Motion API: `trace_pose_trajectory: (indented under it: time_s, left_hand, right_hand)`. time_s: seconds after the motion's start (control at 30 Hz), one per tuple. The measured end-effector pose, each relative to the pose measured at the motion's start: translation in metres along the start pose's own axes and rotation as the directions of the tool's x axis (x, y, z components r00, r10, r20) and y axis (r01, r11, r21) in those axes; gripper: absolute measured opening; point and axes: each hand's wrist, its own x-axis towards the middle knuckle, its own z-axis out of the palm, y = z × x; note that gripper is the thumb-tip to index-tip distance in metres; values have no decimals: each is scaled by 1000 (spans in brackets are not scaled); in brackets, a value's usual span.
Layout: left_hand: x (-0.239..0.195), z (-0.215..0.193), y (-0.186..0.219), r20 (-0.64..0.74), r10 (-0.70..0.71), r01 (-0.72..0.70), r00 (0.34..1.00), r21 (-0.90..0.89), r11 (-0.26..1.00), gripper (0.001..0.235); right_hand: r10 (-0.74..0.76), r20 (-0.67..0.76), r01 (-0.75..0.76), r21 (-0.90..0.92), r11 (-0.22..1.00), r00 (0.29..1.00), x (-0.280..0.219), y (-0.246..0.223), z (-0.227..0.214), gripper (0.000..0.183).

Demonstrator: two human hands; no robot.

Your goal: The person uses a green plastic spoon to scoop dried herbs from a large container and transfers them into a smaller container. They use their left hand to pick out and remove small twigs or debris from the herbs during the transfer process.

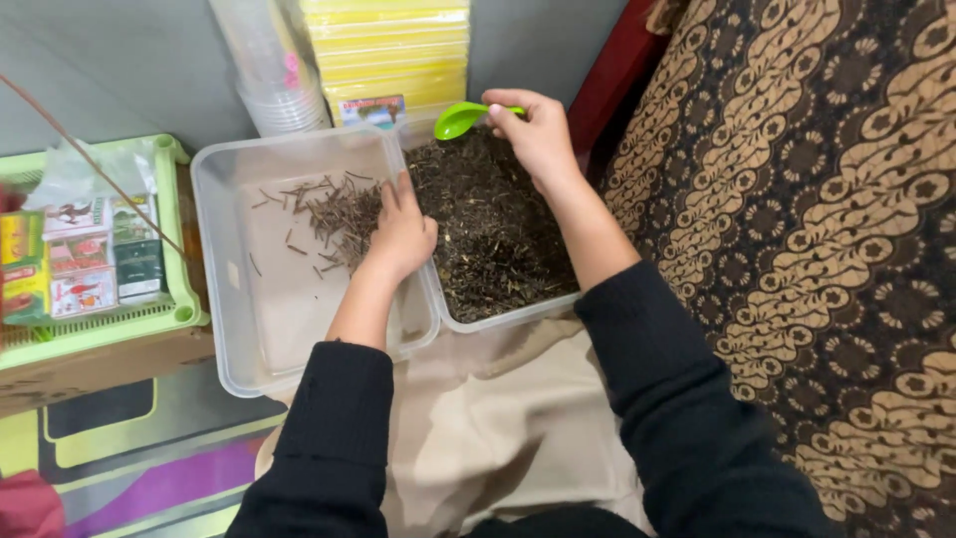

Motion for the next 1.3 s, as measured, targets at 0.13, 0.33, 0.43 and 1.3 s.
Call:
trace_pose_trajectory:
  time_s: [0.13,0.33,0.43,1.3]
  left_hand:
    - [-15,-8,-1,-28,183,-183,983,-26,983,76]
    - [-10,-5,-6,-7,164,-165,986,-16,986,75]
    - [-6,-1,-8,-30,201,-201,979,14,980,74]
    - [-13,5,15,-432,363,-307,826,196,931,42]
  right_hand:
    - [-97,-33,97,23,995,995,11,39,19,23]
    - [-342,231,405,-331,852,911,-16,47,42,20]
    - [-420,431,592,-433,680,798,-24,39,39,23]
    - [239,183,-284,276,918,953,8,77,-11,37]
